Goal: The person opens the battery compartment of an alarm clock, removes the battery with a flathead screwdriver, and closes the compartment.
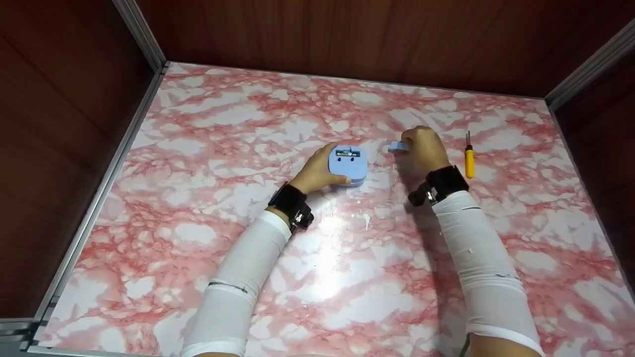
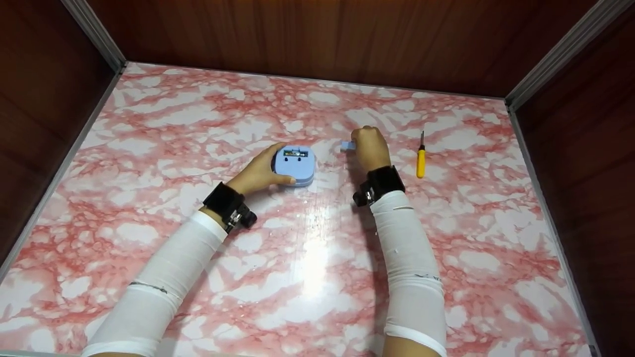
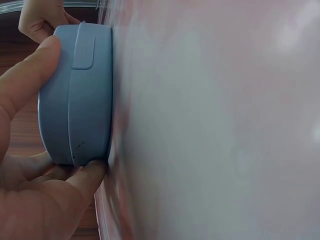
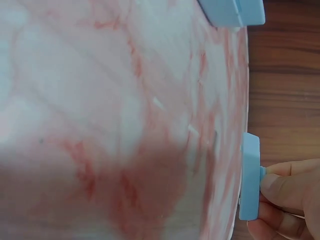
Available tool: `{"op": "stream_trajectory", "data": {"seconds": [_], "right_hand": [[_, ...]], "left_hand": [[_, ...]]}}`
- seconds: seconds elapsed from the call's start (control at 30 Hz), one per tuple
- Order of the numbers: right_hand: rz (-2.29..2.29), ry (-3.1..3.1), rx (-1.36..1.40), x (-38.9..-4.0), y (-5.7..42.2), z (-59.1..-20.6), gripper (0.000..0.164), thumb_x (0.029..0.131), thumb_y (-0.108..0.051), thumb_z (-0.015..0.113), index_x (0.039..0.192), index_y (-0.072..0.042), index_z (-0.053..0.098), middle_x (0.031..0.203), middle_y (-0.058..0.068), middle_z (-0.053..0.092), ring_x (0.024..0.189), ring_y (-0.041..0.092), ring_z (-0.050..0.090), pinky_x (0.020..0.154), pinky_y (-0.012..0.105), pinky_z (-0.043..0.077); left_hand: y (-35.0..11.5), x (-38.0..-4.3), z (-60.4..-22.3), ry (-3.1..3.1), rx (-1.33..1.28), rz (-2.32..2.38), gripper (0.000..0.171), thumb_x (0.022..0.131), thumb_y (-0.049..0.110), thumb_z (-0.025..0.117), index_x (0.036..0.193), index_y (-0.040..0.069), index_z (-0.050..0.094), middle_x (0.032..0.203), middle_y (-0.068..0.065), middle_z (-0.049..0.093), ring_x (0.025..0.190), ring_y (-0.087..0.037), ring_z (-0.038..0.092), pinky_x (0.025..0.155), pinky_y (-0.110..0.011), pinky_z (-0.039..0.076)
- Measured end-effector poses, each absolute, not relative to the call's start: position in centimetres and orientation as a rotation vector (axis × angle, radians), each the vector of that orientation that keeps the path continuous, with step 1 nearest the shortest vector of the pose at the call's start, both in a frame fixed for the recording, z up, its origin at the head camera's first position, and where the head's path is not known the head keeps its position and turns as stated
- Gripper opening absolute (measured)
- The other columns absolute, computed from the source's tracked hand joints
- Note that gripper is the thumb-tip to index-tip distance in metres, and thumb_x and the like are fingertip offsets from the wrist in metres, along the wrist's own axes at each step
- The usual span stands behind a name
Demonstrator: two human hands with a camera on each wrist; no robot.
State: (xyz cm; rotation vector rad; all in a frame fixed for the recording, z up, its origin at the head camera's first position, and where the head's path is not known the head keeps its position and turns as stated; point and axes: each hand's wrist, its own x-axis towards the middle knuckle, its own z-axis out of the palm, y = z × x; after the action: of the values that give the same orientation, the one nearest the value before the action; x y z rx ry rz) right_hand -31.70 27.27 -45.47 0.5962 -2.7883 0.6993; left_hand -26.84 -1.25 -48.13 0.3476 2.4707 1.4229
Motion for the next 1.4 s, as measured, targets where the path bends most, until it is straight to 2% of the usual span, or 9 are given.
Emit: {"op": "stream_trajectory", "data": {"seconds": [0.2,0.37,0.5,0.57,0.77,1.0,1.4], "right_hand": [[0.648,-2.824,0.543,-32.6,27.8,-45.8,0.040,0.082,0.022,0.043,0.062,-0.010,0.031,0.067,0.002,0.020,0.064,0.021,0.024,0.063,0.035,0.020],[0.615,-2.823,0.535,-33.0,28.0,-46.0,0.041,0.091,0.018,0.047,0.062,-0.009,0.034,0.066,0.004,0.028,0.064,0.022,0.030,0.062,0.034,0.022],[0.588,-2.822,0.536,-33.2,28.3,-46.1,0.034,0.091,0.017,0.050,0.063,-0.004,0.049,0.067,0.010,0.047,0.067,0.025,0.045,0.063,0.036,0.033],[0.588,-2.832,0.516,-33.2,28.6,-46.3,0.030,0.088,0.018,0.049,0.066,-0.001,0.055,0.069,0.014,0.053,0.069,0.028,0.049,0.064,0.038,0.036],[0.585,-2.866,0.455,-33.5,29.5,-46.7,0.026,0.091,0.016,0.050,0.078,0.004,0.069,0.080,0.020,0.063,0.077,0.034,0.059,0.070,0.046,0.048],[0.538,-2.878,0.421,-34.1,29.7,-46.9,0.026,0.094,0.014,0.050,0.086,0.005,0.072,0.087,0.024,0.065,0.085,0.040,0.063,0.074,0.053,0.050],[0.491,-2.887,0.379,-35.2,30.4,-46.7,0.023,0.090,0.017,0.051,0.096,0.009,0.072,0.091,0.030,0.063,0.089,0.046,0.061,0.078,0.057,0.051]], "left_hand": [[-1.3,-26.9,-48.2,2.464,0.350,1.440,0.103,0.079,0.016,0.088,0.160,0.006,0.025,0.156,-0.019,0.039,0.134,-0.031,0.045,0.115,-0.042,0.034],[-1.3,-26.8,-48.3,2.459,0.332,1.470,0.101,0.079,0.013,0.087,0.160,0.005,0.026,0.155,-0.019,0.040,0.134,-0.032,0.046,0.116,-0.042,0.034],[-1.4,-26.7,-48.4,2.449,0.324,1.489,0.101,0.078,0.012,0.088,0.159,0.005,0.028,0.155,-0.018,0.041,0.134,-0.031,0.046,0.116,-0.043,0.033],[-1.4,-26.8,-48.5,2.443,0.333,1.494,0.102,0.078,0.012,0.088,0.159,0.006,0.027,0.155,-0.017,0.040,0.135,-0.031,0.046,0.116,-0.043,0.033],[-1.3,-26.8,-48.8,2.440,0.330,1.479,0.104,0.078,0.014,0.089,0.160,0.007,0.026,0.156,-0.018,0.040,0.135,-0.031,0.046,0.116,-0.043,0.033],[-1.4,-26.7,-48.8,2.431,0.341,1.491,0.102,0.079,0.016,0.088,0.160,0.008,0.026,0.155,-0.017,0.040,0.135,-0.030,0.046,0.115,-0.044,0.035],[-1.4,-27.0,-48.6,2.454,0.343,1.494,0.104,0.078,0.016,0.089,0.160,0.007,0.027,0.155,-0.017,0.040,0.136,-0.030,0.045,0.117,-0.041,0.032]]}}
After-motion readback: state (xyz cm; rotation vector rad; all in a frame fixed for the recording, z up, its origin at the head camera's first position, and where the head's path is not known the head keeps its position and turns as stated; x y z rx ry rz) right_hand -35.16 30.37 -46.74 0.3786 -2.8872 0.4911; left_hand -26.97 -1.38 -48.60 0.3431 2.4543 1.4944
